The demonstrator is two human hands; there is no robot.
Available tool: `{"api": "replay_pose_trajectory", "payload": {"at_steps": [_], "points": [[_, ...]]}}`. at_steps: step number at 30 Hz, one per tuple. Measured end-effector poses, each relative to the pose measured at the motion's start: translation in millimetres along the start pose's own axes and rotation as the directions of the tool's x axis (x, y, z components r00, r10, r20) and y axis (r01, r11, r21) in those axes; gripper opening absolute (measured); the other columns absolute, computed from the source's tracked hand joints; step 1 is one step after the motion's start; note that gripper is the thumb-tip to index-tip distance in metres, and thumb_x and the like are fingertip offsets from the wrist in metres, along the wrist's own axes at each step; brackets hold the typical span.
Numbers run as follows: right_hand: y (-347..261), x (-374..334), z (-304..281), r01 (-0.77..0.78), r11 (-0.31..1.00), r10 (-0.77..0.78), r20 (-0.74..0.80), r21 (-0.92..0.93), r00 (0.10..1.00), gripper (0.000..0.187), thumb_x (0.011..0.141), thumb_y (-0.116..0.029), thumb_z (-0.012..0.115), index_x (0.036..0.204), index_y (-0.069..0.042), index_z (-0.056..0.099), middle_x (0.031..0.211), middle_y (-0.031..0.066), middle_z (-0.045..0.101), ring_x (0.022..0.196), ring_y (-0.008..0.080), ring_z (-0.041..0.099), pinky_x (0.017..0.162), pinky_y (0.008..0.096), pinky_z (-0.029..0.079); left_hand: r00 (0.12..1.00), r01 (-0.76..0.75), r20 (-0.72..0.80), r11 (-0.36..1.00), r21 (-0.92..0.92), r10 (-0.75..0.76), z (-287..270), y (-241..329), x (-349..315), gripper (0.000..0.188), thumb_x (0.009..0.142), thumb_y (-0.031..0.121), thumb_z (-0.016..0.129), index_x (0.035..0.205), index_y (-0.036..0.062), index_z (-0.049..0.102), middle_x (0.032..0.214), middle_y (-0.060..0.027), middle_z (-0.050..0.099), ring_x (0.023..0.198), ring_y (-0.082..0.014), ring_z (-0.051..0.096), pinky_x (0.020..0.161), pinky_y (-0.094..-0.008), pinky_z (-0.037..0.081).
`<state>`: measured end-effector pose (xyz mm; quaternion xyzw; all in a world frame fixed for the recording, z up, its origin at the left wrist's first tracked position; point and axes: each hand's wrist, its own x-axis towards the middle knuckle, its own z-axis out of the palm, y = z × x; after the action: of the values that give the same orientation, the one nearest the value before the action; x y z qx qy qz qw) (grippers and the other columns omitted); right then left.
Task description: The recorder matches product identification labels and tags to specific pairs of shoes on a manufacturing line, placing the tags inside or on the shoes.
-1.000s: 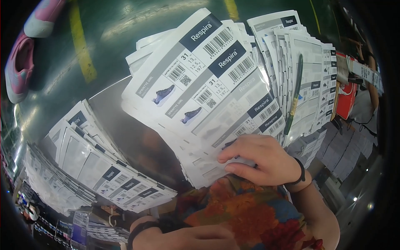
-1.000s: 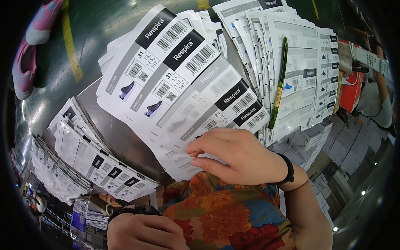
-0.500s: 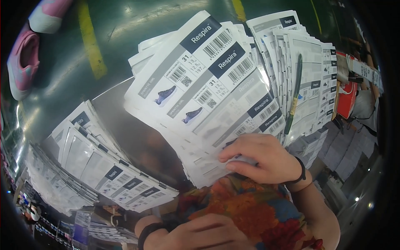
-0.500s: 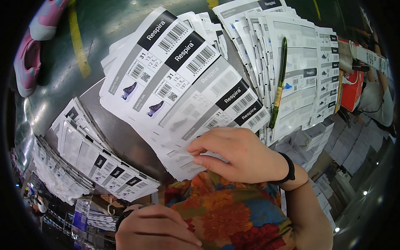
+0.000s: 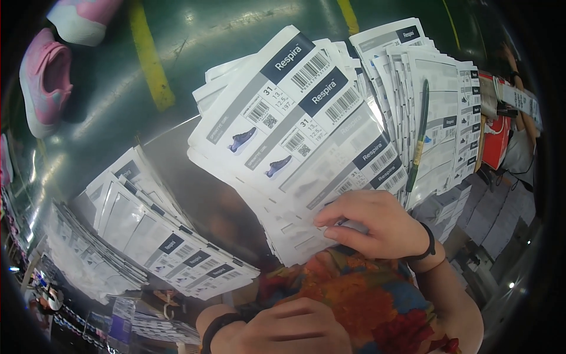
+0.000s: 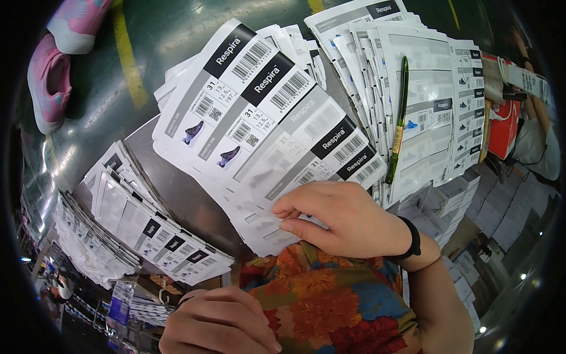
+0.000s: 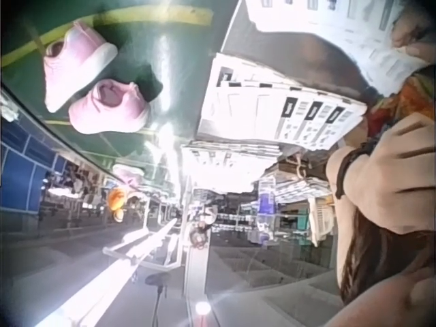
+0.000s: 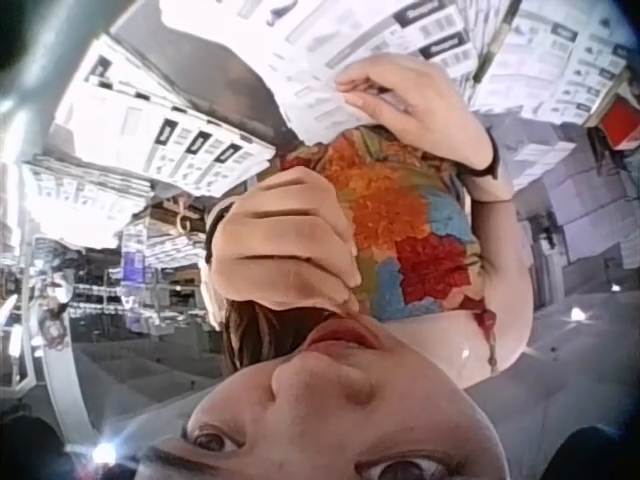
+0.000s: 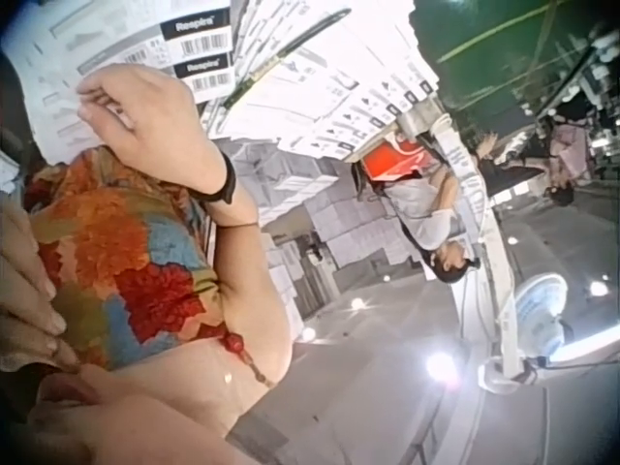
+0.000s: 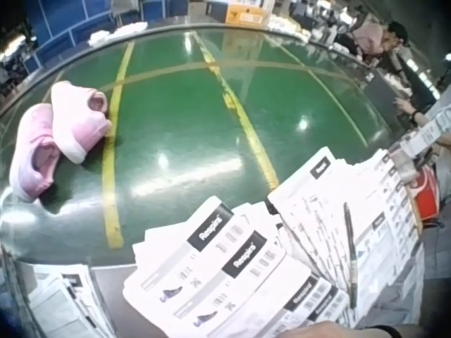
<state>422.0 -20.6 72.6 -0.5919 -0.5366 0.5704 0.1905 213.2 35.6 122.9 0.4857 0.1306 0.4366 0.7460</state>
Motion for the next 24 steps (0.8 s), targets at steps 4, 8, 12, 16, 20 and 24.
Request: {"api": "replay_pose_trajectory", "payload": {"at_steps": [4,8,12,16,20,24], "points": [[0.6,-0.8,-0.5,0.008,1.0,-0.008,-0.015,-0.01,1.0,0.018,0.09,-0.012,0.072,0.105,-0.003,0.067,0.089,0.0114,0.071,0.08,0.0257,0.071,0.069,0.0327,0.055,0.994,-0.039,0.103,0.998,-0.049,0.044,-3.2,-5.1,-1.4,0.017,0.088,0.015,0.073,0.086,-0.0024,0.073,0.098,-0.0122,0.071,0.078,-0.025,0.063,0.065,-0.0354,0.048],[3.1,-1.5,0.8,0.017,0.999,-0.018,-0.028,-0.034,0.999,0.018,0.09,-0.012,0.072,0.104,-0.003,0.067,0.089,0.0114,0.071,0.08,0.0255,0.071,0.069,0.0325,0.055,0.993,0.073,0.109,0.95,-0.305,-0.041,2.6,2.5,-2.3,0.025,0.093,0.018,0.07,0.092,-0.0064,0.074,0.102,-0.0174,0.07,0.078,-0.0266,0.062,0.066,-0.0366,0.047],[3.3,-1.5,1.2,0.03,0.998,-0.032,-0.035,-0.061,0.999,0.018,0.09,-0.012,0.072,0.104,-0.003,0.067,0.089,0.0113,0.071,0.08,0.0253,0.071,0.069,0.0324,0.055,0.995,0.06,0.101,0.893,-0.447,-0.016,2.7,-0.5,-8.2,0.025,0.092,0.018,0.071,0.091,-0.0067,0.075,0.1,-0.019,0.069,0.078,-0.0269,0.061,0.064,-0.0371,0.047],[3.9,-2.5,1.8,0.027,0.997,-0.03,-0.042,-0.077,0.999,0.018,0.09,-0.012,0.072,0.104,-0.003,0.067,0.089,0.0113,0.071,0.08,0.025,0.072,0.069,0.0322,0.055,0.983,0.076,0.185,0.913,-0.4,-0.001,-9.2,4.4,-6.5,0.022,0.089,0.016,0.074,0.087,-0.0051,0.075,0.098,-0.0166,0.069,0.076,-0.0259,0.061,0.063,-0.0364,0.046],[4.3,-1.2,2.8,0.018,0.997,-0.021,-0.04,-0.08,0.999,0.018,0.09,-0.012,0.072,0.104,-0.003,0.067,0.088,0.0113,0.071,0.079,0.0248,0.072,0.069,0.0321,0.055,0.986,0.117,0.156,0.931,-0.345,-0.066,-9.2,13.6,-3.5,0.018,0.086,0.014,0.076,0.085,-0.0038,0.076,0.096,-0.0148,0.069,0.075,-0.0257,0.062,0.063,-0.0358,0.046],[1.9,2.0,3.1,0.026,0.998,-0.027,-0.02,-0.064,0.999,0.018,0.09,-0.012,0.071,0.104,-0.003,0.067,0.088,0.0113,0.071,0.079,0.0246,0.072,0.069,0.0319,0.055,0.987,0.062,0.157,0.953,-0.296,-0.016,-9.3,0.6,-2.8,0.019,0.086,0.018,0.077,0.088,-0.0014,0.075,0.097,-0.0132,0.071,0.078,-0.0253,0.063,0.064,-0.0348,0.047]]}}
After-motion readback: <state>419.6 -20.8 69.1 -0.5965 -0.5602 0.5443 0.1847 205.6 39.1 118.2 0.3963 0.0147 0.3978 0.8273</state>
